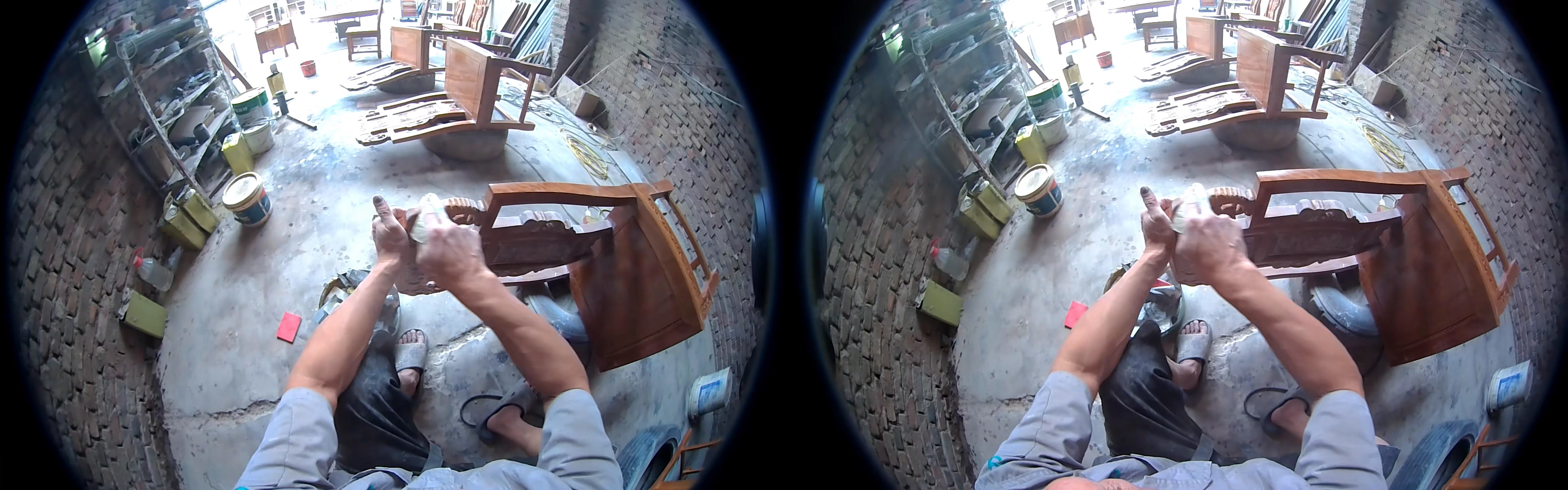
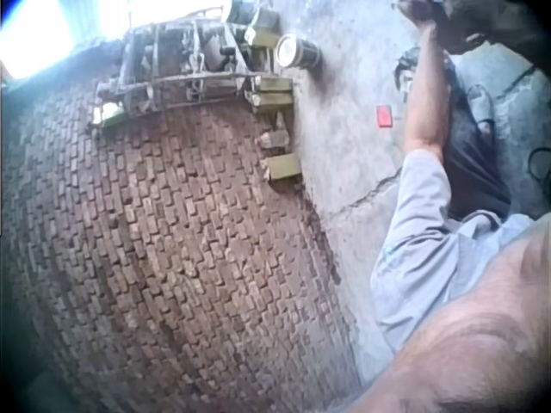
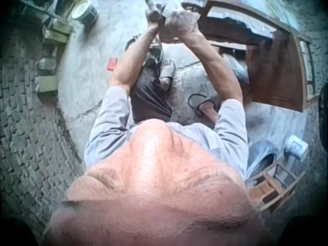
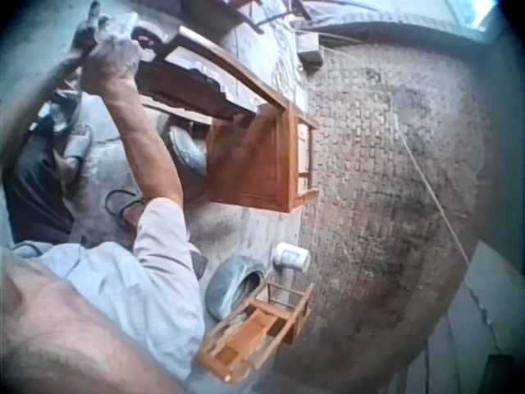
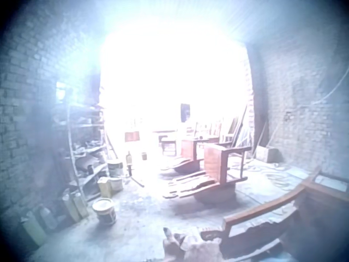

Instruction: The person sands a wooden chair with sandpaper, wipes it with a cloth, and then uses a putty knife to apply filler to the carved details. The person works on the chair while it is resting on a tire.

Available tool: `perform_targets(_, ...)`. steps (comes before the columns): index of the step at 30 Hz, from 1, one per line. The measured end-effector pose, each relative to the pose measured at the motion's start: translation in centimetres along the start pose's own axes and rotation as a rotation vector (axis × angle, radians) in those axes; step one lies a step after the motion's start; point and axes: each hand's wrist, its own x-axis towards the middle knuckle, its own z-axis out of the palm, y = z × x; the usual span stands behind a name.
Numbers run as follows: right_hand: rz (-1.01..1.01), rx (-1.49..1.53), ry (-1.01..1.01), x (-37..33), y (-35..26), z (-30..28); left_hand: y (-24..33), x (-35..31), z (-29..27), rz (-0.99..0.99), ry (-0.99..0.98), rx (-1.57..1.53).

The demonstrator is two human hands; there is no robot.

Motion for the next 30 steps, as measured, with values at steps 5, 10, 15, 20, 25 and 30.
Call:
perform_targets(5,0.046,0.017,-0.044,-0.2,-0.8,-0.5,-0.1,-0.2,0.2,0.008,0.138,-0.062)
perform_targets(10,0.023,0.098,-0.066,0.1,-1.3,-0.4,0.5,0.0,0.3,-0.018,0.109,-0.071)
perform_targets(15,-0.092,0.135,0.214,-2.1,0.2,-0.7,1.1,-0.6,0.3,0.004,0.158,-0.004)
perform_targets(20,0.020,0.135,0.089,-0.5,1.0,0.6,0.8,-0.3,0.4,-0.001,0.097,-0.037)
perform_targets(25,0.124,0.176,0.177,-1.5,-0.3,-0.2,-0.4,0.5,-0.3,-0.021,0.130,-0.033)
perform_targets(30,0.254,0.300,0.140,-1.4,0.0,-1.1,0.5,-0.2,-0.1,-0.017,0.085,-0.068)
